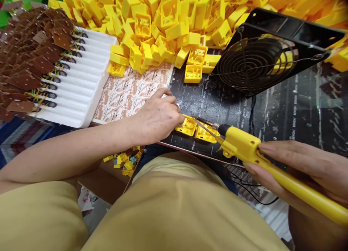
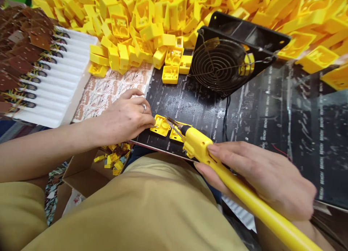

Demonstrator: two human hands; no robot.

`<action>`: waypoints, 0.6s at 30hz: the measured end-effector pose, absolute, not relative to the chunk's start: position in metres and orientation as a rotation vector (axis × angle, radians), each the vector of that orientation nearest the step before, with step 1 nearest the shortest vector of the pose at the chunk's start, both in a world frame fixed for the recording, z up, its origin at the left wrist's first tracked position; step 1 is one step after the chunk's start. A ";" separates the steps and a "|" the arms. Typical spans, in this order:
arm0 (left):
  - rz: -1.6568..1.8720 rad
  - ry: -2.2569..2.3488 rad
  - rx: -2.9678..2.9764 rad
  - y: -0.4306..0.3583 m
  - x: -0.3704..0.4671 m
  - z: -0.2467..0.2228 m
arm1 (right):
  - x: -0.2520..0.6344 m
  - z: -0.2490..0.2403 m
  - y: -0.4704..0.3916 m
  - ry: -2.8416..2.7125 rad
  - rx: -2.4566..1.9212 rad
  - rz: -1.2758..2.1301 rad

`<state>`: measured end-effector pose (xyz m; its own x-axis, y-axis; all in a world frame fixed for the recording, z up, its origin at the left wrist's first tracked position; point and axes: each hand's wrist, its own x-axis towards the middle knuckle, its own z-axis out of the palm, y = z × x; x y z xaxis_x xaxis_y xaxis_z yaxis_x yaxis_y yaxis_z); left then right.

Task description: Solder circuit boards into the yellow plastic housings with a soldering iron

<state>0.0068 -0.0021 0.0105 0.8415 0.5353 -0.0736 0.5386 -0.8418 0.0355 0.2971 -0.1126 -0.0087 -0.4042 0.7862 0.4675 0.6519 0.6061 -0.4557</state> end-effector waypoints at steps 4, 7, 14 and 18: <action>0.176 1.030 2.711 0.001 0.000 -0.002 | 0.297 -0.012 -0.109 -2.229 -1.108 0.222; 0.275 1.150 2.670 0.001 -0.001 -0.012 | 0.295 -0.012 -0.108 -2.217 -1.137 0.186; 0.139 1.188 2.611 -0.001 0.003 -0.006 | 0.297 -0.019 -0.111 -2.205 -1.189 0.158; 0.058 1.250 2.429 0.003 0.009 0.000 | 0.287 -0.018 -0.116 -2.081 -1.217 0.194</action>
<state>0.0086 0.0029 -0.0004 0.5979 0.7883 -0.1454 0.7712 -0.5164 0.3722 0.2866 -0.1162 -0.0183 -0.3066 0.8108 0.4986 0.7046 0.5455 -0.4538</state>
